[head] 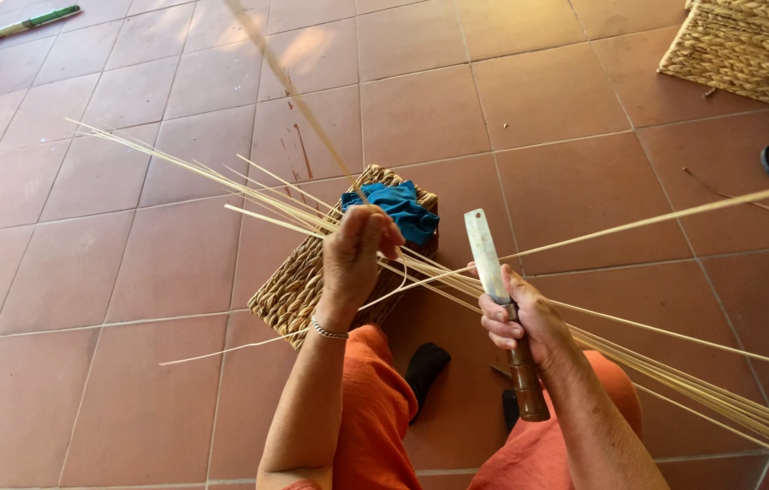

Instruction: The person sits on a tiled floor and uses a knife to split long bamboo strips into thinner strands. They repeatedly hold the bundle, position the knife, and shave or split the strips while resting them on a small woven basket.

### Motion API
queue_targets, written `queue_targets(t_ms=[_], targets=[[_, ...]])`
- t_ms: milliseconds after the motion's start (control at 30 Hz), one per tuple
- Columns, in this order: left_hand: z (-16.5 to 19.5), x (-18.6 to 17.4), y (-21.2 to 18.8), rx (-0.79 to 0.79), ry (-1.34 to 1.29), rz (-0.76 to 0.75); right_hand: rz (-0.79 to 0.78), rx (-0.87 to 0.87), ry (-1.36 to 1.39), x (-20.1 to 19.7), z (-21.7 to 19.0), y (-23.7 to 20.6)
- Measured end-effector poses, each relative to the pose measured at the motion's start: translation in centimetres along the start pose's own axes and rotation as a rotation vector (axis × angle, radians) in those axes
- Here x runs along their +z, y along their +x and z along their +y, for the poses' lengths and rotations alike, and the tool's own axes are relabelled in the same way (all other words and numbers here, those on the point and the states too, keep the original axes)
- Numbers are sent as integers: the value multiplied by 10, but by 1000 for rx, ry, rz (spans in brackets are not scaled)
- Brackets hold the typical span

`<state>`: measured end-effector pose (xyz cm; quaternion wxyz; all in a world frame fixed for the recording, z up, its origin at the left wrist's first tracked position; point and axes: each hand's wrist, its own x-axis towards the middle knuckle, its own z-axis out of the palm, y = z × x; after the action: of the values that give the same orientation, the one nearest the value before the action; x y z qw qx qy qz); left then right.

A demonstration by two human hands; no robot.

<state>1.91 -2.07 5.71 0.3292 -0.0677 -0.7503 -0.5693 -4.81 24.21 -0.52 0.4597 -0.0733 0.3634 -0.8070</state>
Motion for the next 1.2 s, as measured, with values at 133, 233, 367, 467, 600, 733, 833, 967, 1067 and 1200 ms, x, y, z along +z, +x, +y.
queue_targets(t_ms=[133,233,367,467,600,733,833,967,1067,1200], targets=[[-3,-27,0,3,-90,123,59,-23,-18,-2,-2,5],[0,-32,3,7,-46,187,99,-60,-22,5,-2,5],[6,10,8,74,153,3,54,-122,-124,21,3,1],[22,41,9,83,204,-80,-34,-74,-83,29,11,3],[46,73,25,116,309,-142,-4,9,-63,32,34,14],[56,91,30,137,202,-250,-88,96,-51,27,45,23],[41,87,23,79,89,-273,17,101,-44,20,35,21],[-3,49,5,23,327,-194,-86,-52,-13,4,3,6],[-37,24,-9,-73,363,-405,-63,-99,-9,-2,-10,-1],[-61,21,-23,-464,167,-486,-102,-167,7,-4,-12,-5]])
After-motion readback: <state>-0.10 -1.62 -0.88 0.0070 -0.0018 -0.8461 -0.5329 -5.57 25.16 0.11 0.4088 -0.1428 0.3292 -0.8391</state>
